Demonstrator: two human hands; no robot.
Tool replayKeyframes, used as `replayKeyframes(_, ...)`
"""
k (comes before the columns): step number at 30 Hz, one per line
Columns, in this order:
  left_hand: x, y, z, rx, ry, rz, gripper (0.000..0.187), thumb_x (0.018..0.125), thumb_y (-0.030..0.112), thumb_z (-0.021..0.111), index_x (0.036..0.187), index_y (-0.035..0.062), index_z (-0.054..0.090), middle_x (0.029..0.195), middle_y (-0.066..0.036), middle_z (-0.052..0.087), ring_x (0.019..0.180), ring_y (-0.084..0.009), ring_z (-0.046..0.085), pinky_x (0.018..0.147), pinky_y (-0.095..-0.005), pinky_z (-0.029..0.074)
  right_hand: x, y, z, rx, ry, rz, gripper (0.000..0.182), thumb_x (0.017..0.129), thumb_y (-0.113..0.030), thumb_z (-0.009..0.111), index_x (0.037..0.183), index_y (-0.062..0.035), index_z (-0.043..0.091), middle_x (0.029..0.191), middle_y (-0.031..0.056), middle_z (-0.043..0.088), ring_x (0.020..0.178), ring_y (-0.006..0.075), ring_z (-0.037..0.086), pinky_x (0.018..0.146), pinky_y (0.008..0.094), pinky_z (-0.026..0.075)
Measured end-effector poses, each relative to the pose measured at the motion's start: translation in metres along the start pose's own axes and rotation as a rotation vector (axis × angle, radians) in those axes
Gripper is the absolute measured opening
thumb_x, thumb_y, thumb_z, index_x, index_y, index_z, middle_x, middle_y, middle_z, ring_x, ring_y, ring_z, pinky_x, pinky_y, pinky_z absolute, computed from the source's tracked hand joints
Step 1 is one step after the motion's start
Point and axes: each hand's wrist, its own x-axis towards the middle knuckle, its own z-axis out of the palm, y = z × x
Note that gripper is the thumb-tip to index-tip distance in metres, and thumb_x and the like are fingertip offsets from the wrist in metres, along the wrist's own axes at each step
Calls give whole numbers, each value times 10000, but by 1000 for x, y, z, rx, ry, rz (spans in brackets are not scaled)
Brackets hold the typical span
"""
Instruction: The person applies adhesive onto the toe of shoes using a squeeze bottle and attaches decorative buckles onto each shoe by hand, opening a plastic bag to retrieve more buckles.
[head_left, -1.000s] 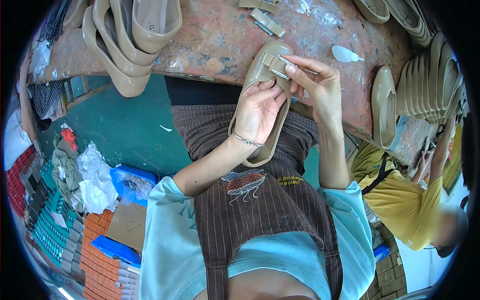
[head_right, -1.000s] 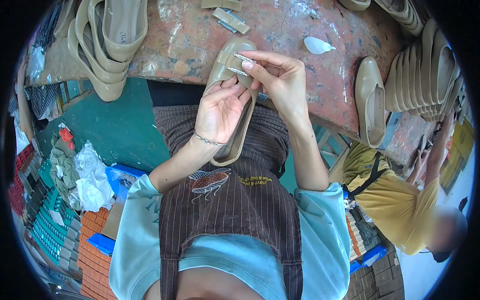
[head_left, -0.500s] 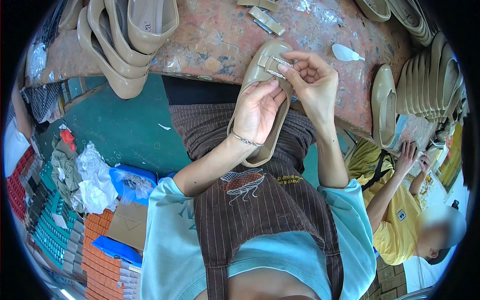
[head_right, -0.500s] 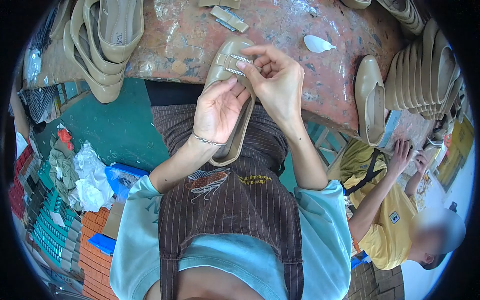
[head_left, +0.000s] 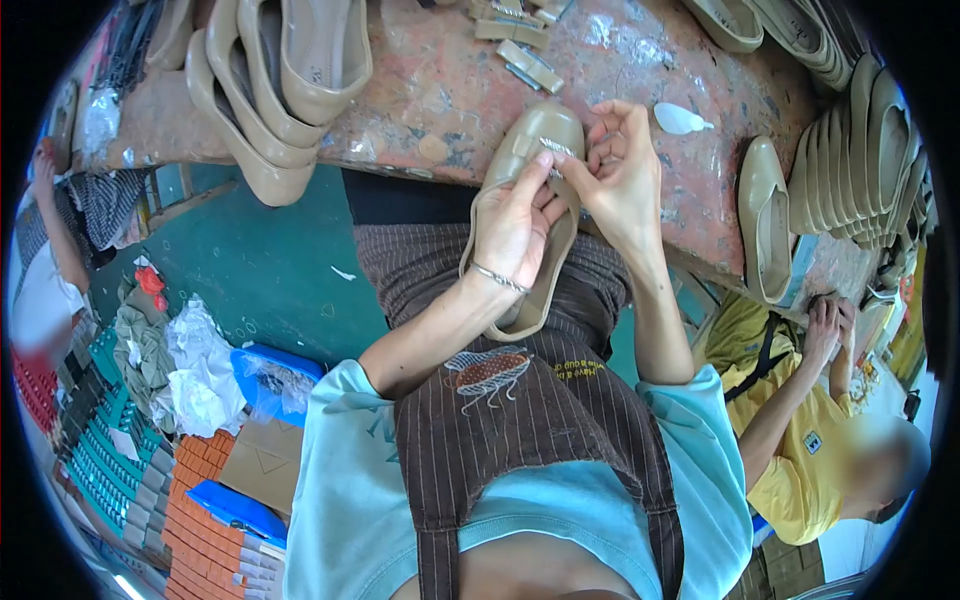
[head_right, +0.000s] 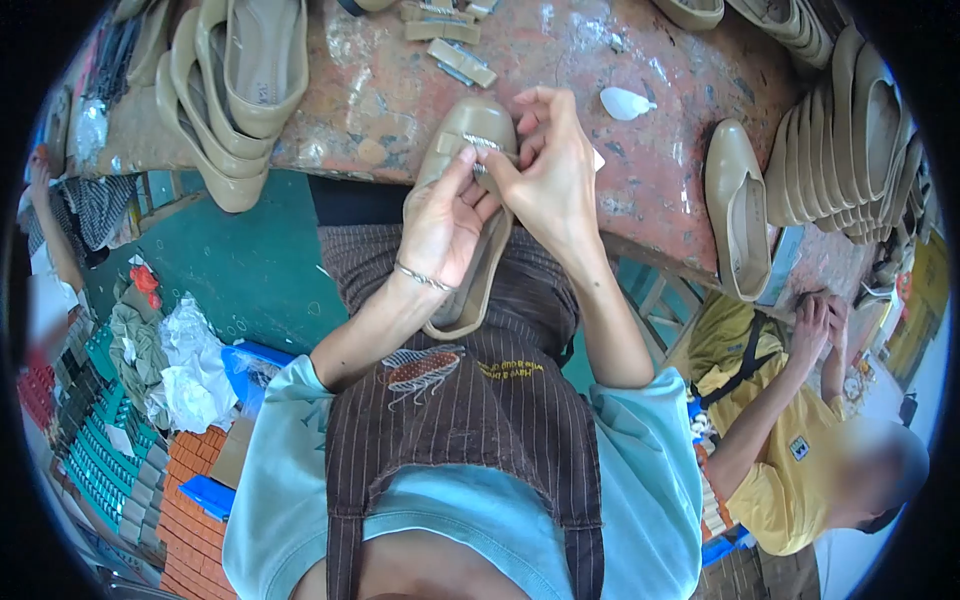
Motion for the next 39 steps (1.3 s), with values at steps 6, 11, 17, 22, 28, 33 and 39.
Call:
replayKeyframes(6, -41, 42, 18, -79, -81, -69, 245, 929, 144, 544, 1126, -3, 547, 1024, -80, 639, 928, -156, 630, 820, -310, 522, -11, 7, -25, 626, 60, -19, 253, 844, -51, 639, 1076, -27, 544, 896, 6, 578, 700, 55, 558, 582, 176, 414)
replayKeyframes(11, -80, 152, 39, -34, -302, 294, 111, 886, 47, 547, 977, 5, 595, 1009, -105, 647, 960, -170, 625, 853, -295, 520, -3, 19, -8, 558, 100, -18, 88, 878, -57, 596, 959, -22, 597, 811, -16, 587, 668, 33, 527, 575, 179, 406)
replayKeyframes(17, 32, 449, 117, 463, -762, 204, 322, 941, 175, 485, 1190, -28, 516, 1126, -128, 594, 1047, -212, 573, 918, -329, 463, -21, 14, 20, 420, 28, -82, 62, 837, -18, 618, 895, -1, 631, 724, 18, 594, 615, 56, 526, 559, 209, 431)
replayKeyframes(22, 32, 340, 109, 1848, 102, 1472, 482, 824, 400, 626, 1161, 66, 536, 832, -73, 644, 794, -191, 634, 714, -329, 502, -41, 33, 7, 330, 359, -97, 89, 845, -4, 608, 933, 5, 617, 771, 27, 595, 624, 73, 536, 558, 220, 447)
replayKeyframes(28, 58, 248, 21, 2737, 624, 743, 554, 794, 395, 613, 1238, 78, 522, 888, -250, 650, 881, -399, 623, 855, -434, 465, -21, 72, -39, -12, 665, -88, 368, 801, -123, 706, 1106, 6, 547, 989, 84, 564, 861, 162, 553, 776, 290, 452)
replayKeyframes(33, 3, 278, 46, 1445, 116, 657, 376, 835, 29, 547, 1201, -54, 552, 1003, -90, 650, 851, -117, 613, 760, -214, 473, 11, 72, -42, -47, 536, -161, 500, 722, -172, 776, 1150, -29, 562, 1000, 94, 588, 915, 212, 546, 823, 323, 445)
replayKeyframes(39, -80, 151, 23, 1592, 27, 688, 377, 867, 32, 562, 1232, -53, 524, 1194, -148, 591, 1089, -163, 544, 931, -285, 418, 24, 71, -34, -73, 480, -144, 281, 760, -114, 741, 1008, -33, 638, 932, 63, 624, 880, 157, 558, 749, 292, 473)
